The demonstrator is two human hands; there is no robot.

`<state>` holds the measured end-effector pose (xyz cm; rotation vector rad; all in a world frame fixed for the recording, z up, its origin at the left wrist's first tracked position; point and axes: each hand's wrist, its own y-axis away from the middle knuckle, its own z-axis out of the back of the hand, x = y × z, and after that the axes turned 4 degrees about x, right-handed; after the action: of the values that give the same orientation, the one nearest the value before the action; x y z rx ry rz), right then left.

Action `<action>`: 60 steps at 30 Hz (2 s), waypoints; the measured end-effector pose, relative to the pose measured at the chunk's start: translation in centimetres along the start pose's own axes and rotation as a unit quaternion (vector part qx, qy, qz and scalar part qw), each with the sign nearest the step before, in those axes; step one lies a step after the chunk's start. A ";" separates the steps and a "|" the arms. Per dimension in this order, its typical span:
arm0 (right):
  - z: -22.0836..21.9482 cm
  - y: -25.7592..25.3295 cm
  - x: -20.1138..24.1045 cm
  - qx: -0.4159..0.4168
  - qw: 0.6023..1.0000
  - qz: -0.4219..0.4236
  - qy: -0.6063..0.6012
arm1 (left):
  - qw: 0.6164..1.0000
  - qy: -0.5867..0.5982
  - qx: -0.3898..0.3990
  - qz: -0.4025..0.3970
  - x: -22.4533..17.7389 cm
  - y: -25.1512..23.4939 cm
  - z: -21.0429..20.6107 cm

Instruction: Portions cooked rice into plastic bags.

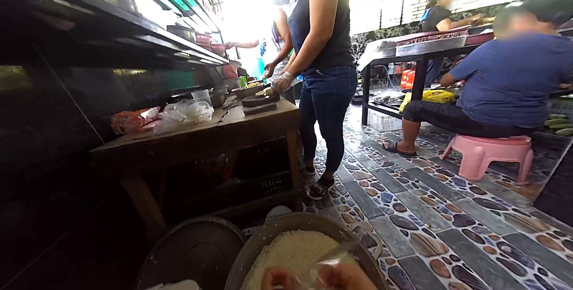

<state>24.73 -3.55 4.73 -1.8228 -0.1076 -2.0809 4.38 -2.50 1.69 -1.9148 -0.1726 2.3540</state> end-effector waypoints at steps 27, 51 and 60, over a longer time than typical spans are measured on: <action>1.3 1.6 -1.1 -0.085 0.899 -0.270 -0.333 | 0.976 0.064 0.176 0.109 -1.8 2.1 -1.5; 1.3 -4.2 -12.5 0.193 0.732 -0.292 0.585 | 0.968 -0.003 -0.244 -0.050 -2.2 3.8 10.3; -1.4 -0.8 -13.1 0.360 0.641 -0.279 0.618 | 0.937 0.154 -0.278 -0.142 -1.5 5.0 12.7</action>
<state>24.37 -0.31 -8.09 0.3402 -1.0121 -2.5910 -7.82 -7.92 4.98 -2.2579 -1.1045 1.9114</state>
